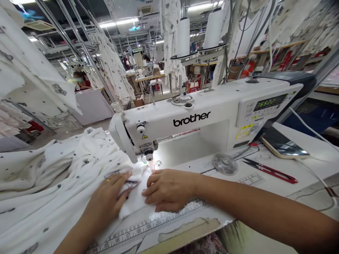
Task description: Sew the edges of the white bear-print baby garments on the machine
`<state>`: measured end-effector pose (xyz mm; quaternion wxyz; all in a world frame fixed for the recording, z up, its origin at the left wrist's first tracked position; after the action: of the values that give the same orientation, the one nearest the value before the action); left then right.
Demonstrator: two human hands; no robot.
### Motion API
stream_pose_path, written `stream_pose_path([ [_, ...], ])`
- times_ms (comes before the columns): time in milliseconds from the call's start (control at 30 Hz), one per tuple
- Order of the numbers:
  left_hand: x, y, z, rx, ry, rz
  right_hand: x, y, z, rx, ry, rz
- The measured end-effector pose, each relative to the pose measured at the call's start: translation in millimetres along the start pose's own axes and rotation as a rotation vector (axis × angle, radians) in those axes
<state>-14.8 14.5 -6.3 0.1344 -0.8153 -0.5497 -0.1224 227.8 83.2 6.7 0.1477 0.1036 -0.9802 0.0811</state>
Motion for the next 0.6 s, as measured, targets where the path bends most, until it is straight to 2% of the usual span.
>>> stream_pose_path([
  [100, 2, -2, -10.5, 0.003, 0.072, 0.048, -1, 1, 2, 0.008, -0.002, -0.011],
  [200, 4, 12, -28.8, -0.039, 0.141, 0.19, -1, 0, 1, 0.004, -0.003, -0.05],
  [300, 6, 35, -39.8, -0.14, 0.068, 0.367, 0, -1, 0, -0.013, 0.006, -0.076],
  [367, 9, 47, -39.4, -0.212, -0.025, 0.364, 0, -1, 0, -0.029, 0.01, -0.077],
  [467, 13, 57, -30.4, -0.294, -0.163, 0.249, 0, 0, 1, -0.05, 0.013, -0.074],
  [533, 14, 59, -23.2, -0.273, -0.162, 0.202, -1, 1, 3, -0.052, 0.018, -0.065],
  [600, 15, 58, -16.8, -0.203, -0.113, 0.211, -1, 1, 4, -0.048, 0.017, -0.054],
])
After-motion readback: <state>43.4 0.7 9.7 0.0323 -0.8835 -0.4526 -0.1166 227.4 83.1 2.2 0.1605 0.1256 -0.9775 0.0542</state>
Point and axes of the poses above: each hand's wrist, its own x-axis towards the middle knuckle, its own z-axis out of the palm, y = z × x, the point moved 2 cm from there along x, towards the middle knuckle, and after that the axes turned 2 degrees about x, right-handed, at the moved point
